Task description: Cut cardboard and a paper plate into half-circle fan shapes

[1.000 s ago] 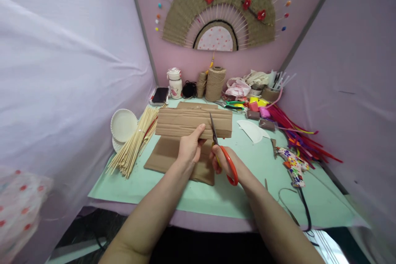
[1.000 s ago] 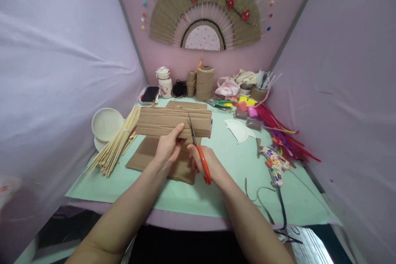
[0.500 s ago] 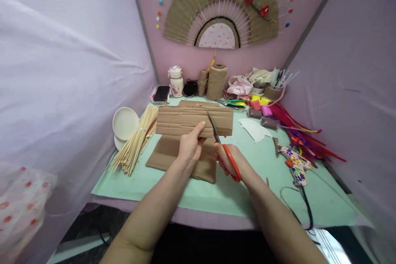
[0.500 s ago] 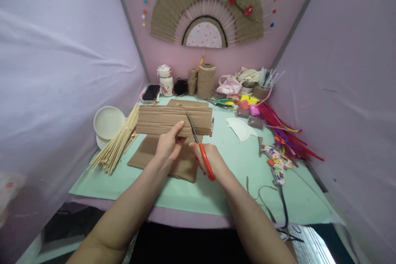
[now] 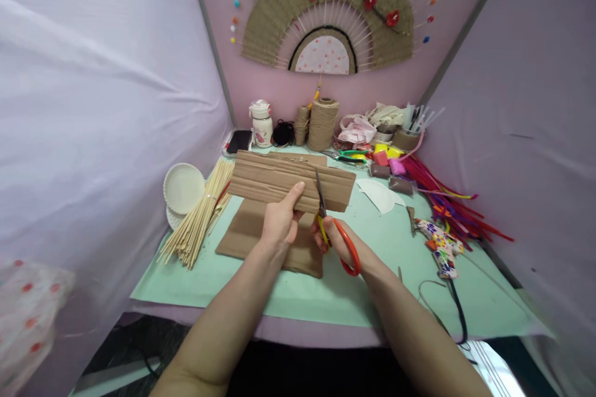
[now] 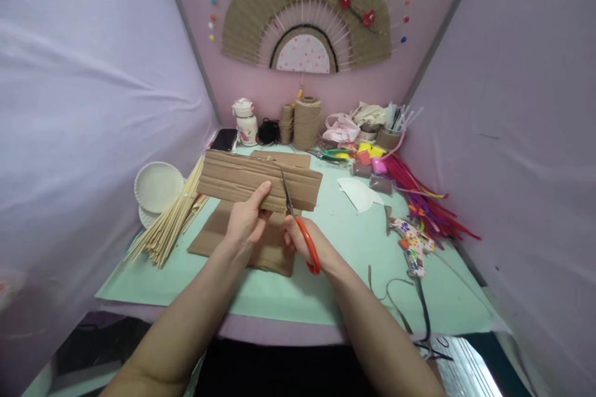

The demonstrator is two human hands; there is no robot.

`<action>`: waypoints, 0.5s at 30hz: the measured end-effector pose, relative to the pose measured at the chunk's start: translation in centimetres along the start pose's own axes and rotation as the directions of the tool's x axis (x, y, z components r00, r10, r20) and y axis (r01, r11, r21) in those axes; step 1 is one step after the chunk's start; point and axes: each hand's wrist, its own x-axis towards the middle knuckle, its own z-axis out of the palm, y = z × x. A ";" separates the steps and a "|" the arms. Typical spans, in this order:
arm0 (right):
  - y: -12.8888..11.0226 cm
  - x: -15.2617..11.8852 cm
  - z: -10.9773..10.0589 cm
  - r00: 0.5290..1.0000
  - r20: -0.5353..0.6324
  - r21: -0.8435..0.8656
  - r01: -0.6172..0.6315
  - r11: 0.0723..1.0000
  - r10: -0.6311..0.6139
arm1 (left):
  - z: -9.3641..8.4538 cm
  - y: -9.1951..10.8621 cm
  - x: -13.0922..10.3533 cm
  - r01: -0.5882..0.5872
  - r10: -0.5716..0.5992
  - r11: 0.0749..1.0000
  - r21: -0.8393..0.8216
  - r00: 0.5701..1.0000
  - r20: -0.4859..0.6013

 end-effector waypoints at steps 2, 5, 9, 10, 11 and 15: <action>0.0 0.1 0.0 1.000 -0.022 -0.020 0.019 1.000 -0.019 | 0.0 0.0 -0.1 0.012 -0.012 1.000 0.005 1.000 0.001; -0.2 0.1 0.0 0.998 -0.047 -0.074 0.026 0.997 -0.030 | -0.1 -0.1 0.0 0.028 -0.028 0.999 0.020 1.000 -0.007; -0.6 -0.2 -0.1 0.996 -0.060 -0.052 -0.063 0.997 0.060 | -0.2 -0.3 0.4 0.046 -0.046 0.999 0.006 0.999 -0.005; -0.7 -0.3 -0.1 0.995 -0.069 -0.050 -0.082 0.995 0.078 | -0.3 -0.3 0.5 0.053 -0.053 0.999 0.003 0.999 -0.003; -0.8 -0.4 -0.1 0.993 -0.076 -0.057 -0.093 0.994 0.088 | -0.3 -0.4 0.5 0.055 -0.055 0.998 0.001 0.998 -0.002; -0.8 -0.4 0.0 0.991 -0.075 -0.079 -0.113 0.991 0.107 | -0.4 -0.5 0.6 0.053 -0.053 0.999 -0.002 0.999 -0.004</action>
